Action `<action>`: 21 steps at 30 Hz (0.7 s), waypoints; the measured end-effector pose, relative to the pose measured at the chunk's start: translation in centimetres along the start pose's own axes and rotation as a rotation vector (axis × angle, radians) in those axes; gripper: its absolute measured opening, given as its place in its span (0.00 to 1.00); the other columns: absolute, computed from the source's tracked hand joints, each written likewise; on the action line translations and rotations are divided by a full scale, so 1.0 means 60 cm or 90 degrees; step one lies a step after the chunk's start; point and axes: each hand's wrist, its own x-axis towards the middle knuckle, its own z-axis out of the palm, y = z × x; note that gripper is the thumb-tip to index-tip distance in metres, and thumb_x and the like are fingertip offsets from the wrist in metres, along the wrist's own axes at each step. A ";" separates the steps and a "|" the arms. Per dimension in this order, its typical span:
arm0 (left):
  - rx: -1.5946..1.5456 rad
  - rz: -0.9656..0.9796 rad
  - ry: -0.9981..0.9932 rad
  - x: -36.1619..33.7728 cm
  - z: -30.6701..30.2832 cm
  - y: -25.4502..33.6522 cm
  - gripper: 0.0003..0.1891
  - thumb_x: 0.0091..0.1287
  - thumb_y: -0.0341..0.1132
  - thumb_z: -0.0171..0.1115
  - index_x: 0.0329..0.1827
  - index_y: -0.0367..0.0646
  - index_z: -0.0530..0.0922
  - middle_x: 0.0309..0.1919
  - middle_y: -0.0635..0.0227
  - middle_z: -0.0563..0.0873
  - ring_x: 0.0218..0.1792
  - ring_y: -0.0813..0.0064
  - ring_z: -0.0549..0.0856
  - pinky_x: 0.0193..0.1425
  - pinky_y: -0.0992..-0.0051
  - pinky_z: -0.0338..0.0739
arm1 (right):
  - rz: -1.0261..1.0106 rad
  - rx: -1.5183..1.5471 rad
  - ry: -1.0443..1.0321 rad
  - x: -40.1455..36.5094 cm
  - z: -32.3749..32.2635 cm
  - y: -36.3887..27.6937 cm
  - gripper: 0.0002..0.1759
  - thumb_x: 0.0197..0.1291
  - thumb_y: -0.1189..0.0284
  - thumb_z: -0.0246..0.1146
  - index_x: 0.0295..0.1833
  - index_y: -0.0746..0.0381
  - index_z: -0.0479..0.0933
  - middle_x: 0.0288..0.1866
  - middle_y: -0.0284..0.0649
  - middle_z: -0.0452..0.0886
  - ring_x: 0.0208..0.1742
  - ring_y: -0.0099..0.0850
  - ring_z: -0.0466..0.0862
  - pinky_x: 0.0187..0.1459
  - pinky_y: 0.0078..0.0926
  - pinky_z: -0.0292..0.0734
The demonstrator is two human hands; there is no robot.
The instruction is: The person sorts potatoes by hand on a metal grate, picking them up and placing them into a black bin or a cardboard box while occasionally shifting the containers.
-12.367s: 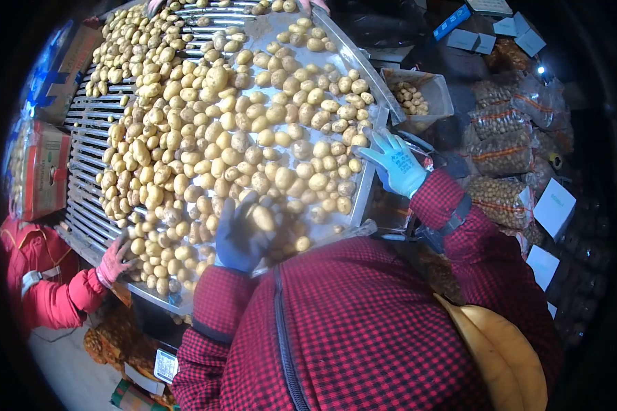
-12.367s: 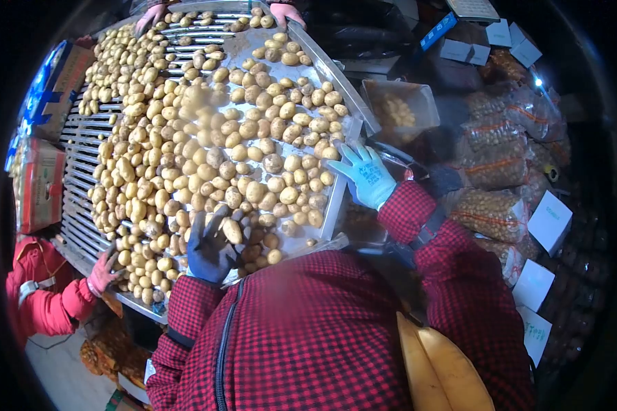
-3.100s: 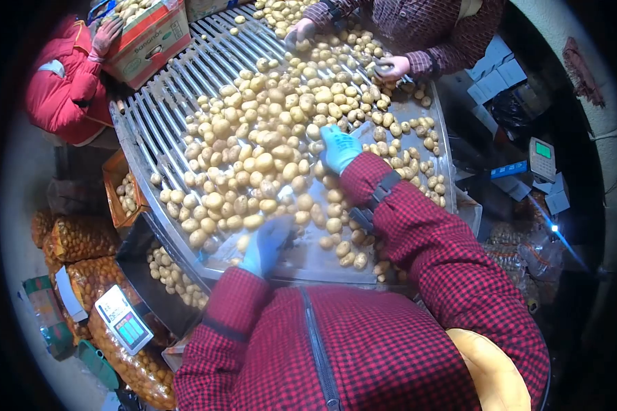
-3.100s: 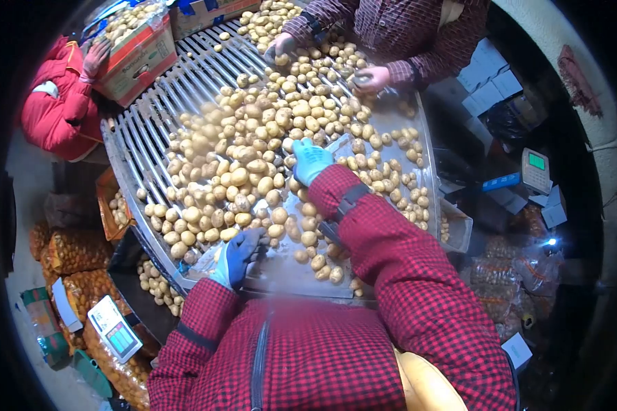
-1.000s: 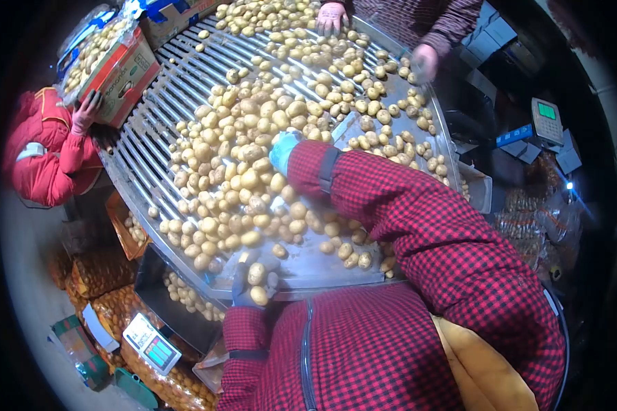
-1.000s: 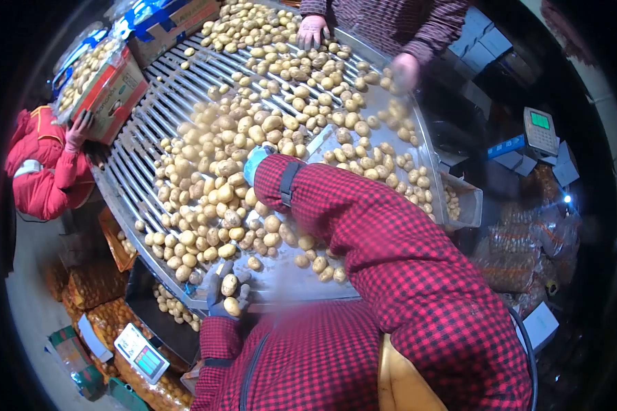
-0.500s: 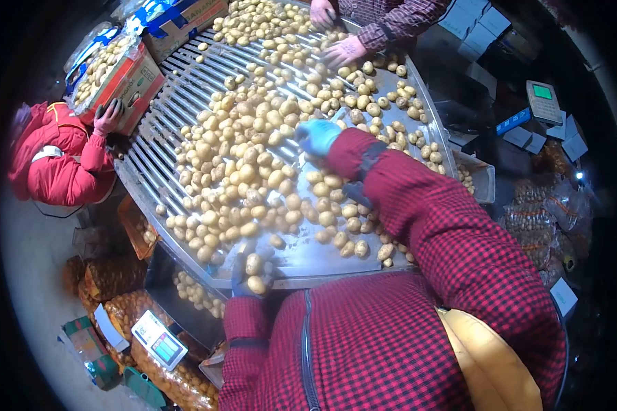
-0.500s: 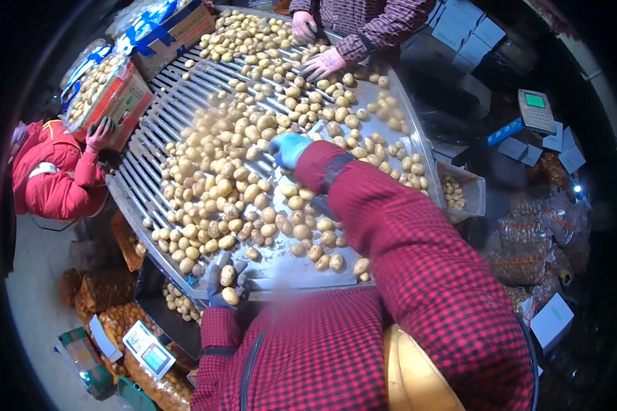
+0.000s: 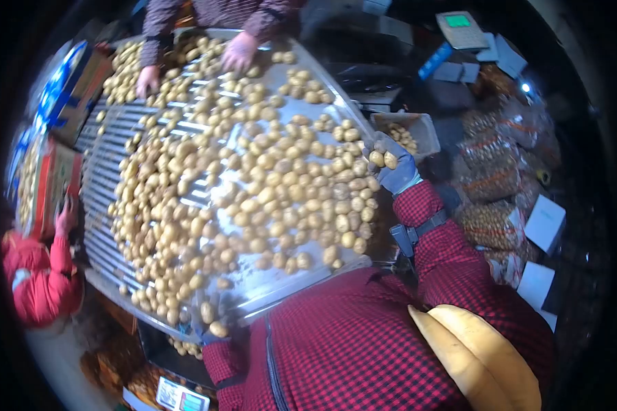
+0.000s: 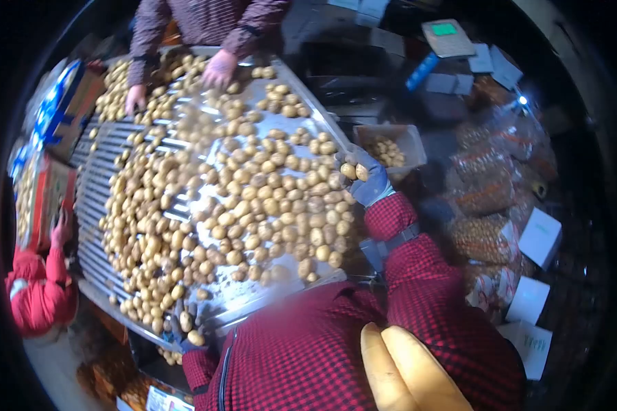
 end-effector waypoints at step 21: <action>0.013 0.011 0.058 0.036 -0.070 0.004 0.32 0.80 0.57 0.40 0.82 0.53 0.59 0.76 0.64 0.69 0.56 0.66 0.78 0.53 0.72 0.74 | -0.369 -0.533 0.182 0.205 -0.151 -0.059 0.23 0.69 0.65 0.62 0.66 0.61 0.73 0.59 0.41 0.79 0.58 0.39 0.80 0.60 0.36 0.76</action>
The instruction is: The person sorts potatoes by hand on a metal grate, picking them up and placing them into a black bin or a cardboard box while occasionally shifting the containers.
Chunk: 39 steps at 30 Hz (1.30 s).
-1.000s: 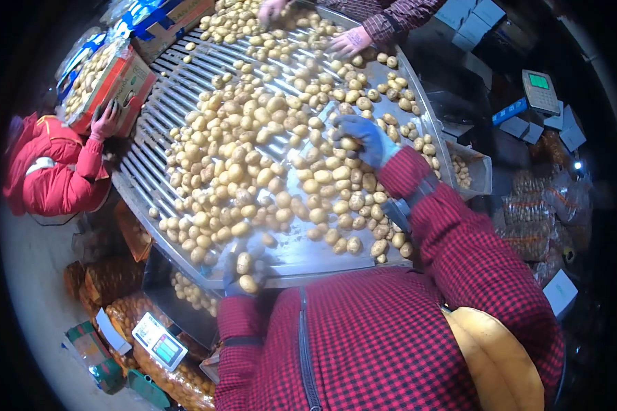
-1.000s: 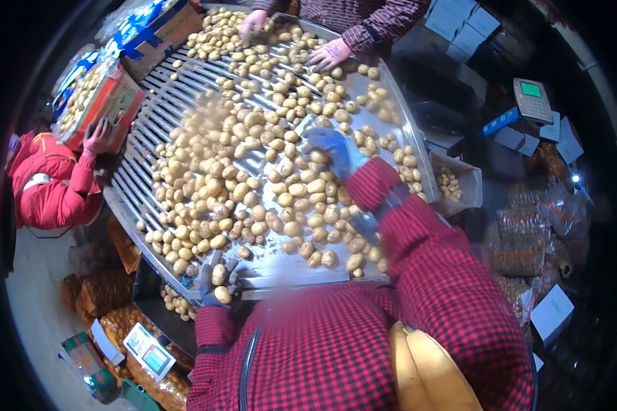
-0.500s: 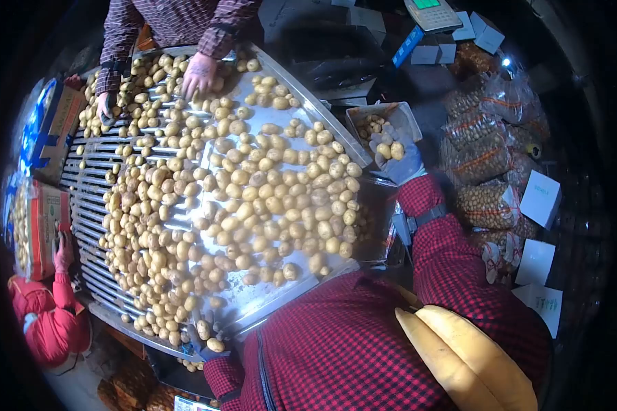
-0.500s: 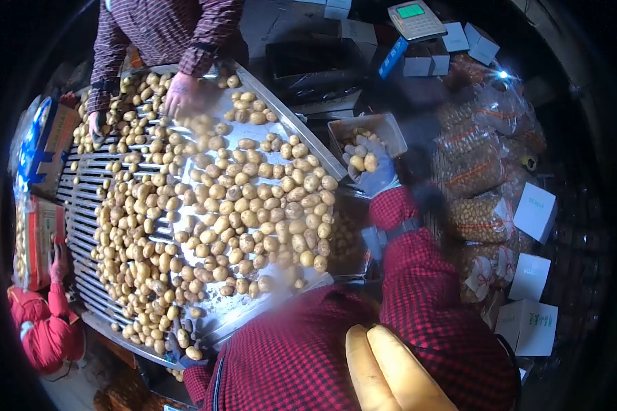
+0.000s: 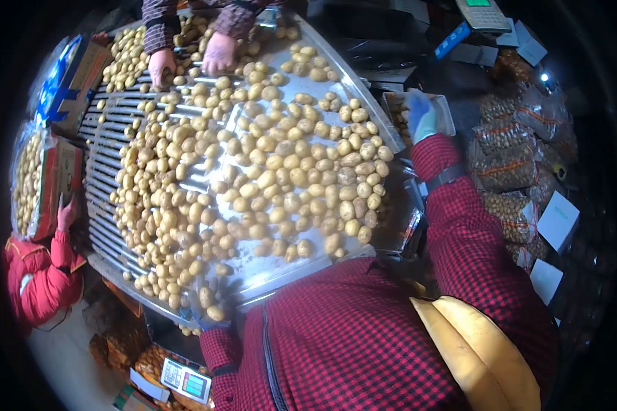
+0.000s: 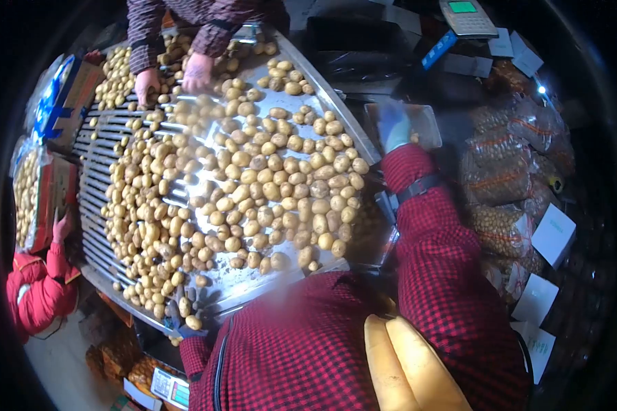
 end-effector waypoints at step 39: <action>-0.093 -0.060 -0.128 -0.057 0.119 0.009 0.48 0.68 0.75 0.45 0.82 0.52 0.56 0.78 0.48 0.61 0.74 0.41 0.67 0.68 0.40 0.72 | -0.469 -0.624 -0.619 -0.198 0.311 -0.092 0.19 0.69 0.60 0.59 0.61 0.54 0.79 0.53 0.47 0.84 0.55 0.48 0.84 0.58 0.45 0.77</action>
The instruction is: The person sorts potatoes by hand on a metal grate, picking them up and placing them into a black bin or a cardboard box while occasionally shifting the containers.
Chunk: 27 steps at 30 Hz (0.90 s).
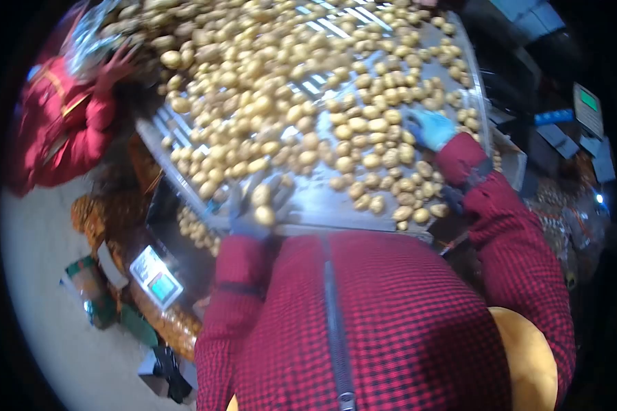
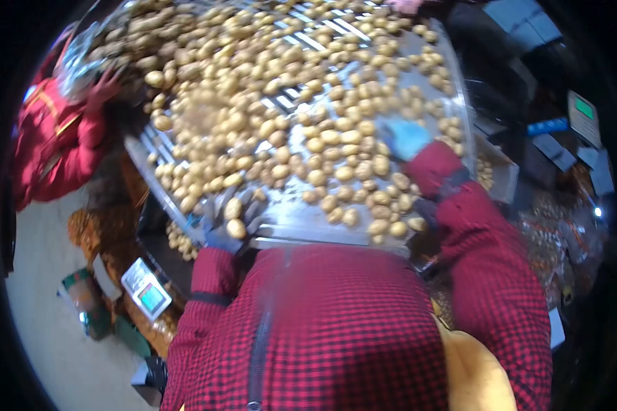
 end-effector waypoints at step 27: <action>-0.177 0.002 -0.094 -0.016 0.013 -0.008 0.42 0.72 0.68 0.46 0.78 0.46 0.62 0.74 0.51 0.68 0.70 0.43 0.71 0.71 0.36 0.64 | -0.128 0.733 -0.201 -0.040 -0.023 -0.417 0.28 0.69 0.68 0.62 0.72 0.64 0.71 0.62 0.40 0.80 0.59 0.31 0.81 0.60 0.29 0.78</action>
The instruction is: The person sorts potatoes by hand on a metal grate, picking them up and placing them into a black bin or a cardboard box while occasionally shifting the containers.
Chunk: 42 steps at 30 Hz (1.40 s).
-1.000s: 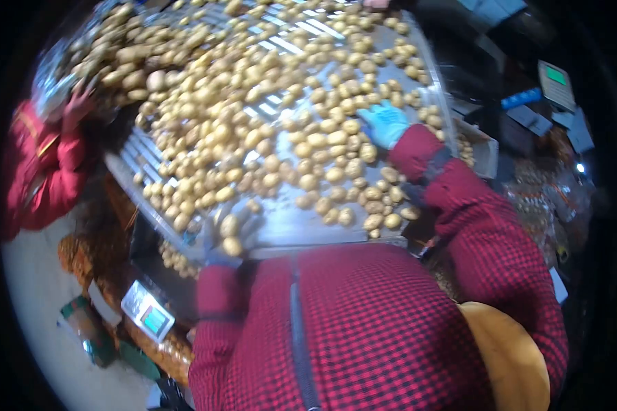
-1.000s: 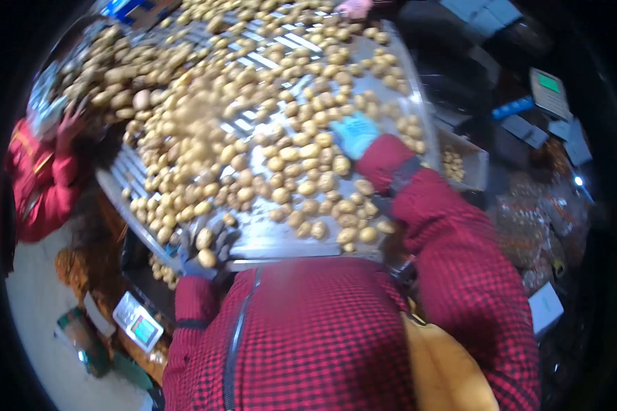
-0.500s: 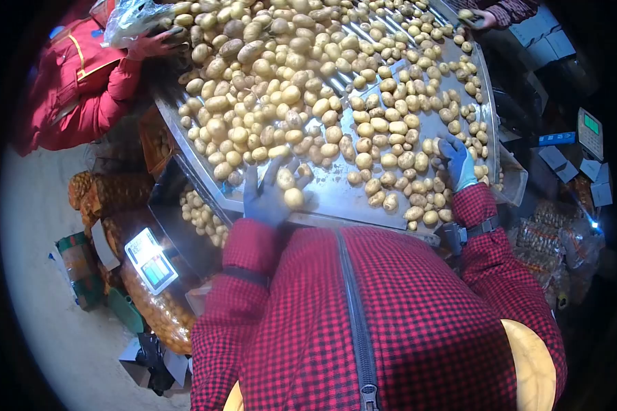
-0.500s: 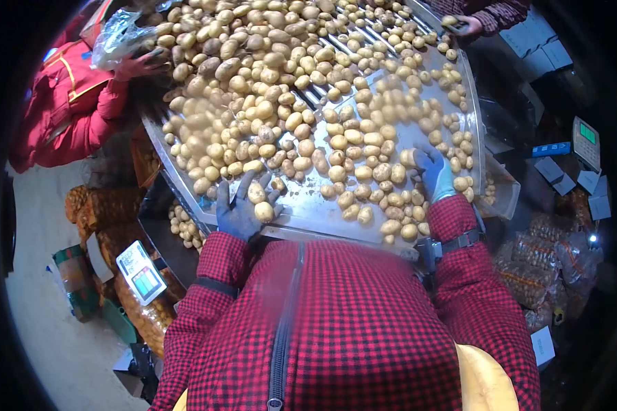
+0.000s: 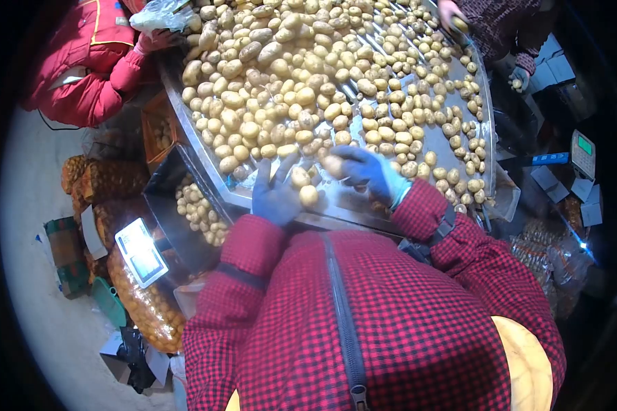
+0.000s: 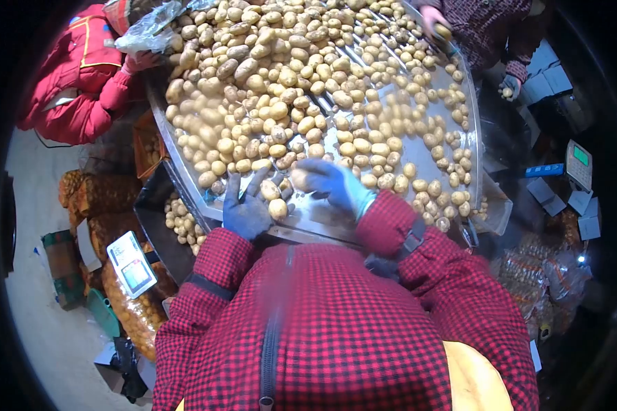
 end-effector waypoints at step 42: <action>0.052 0.004 0.254 0.007 0.005 0.001 0.37 0.77 0.61 0.41 0.69 0.33 0.69 0.58 0.52 0.81 0.43 0.59 0.83 0.39 0.62 0.82 | -0.120 -0.779 0.070 0.294 -0.037 -0.043 0.22 0.60 0.70 0.62 0.62 0.52 0.77 0.56 0.44 0.80 0.58 0.47 0.80 0.57 0.45 0.77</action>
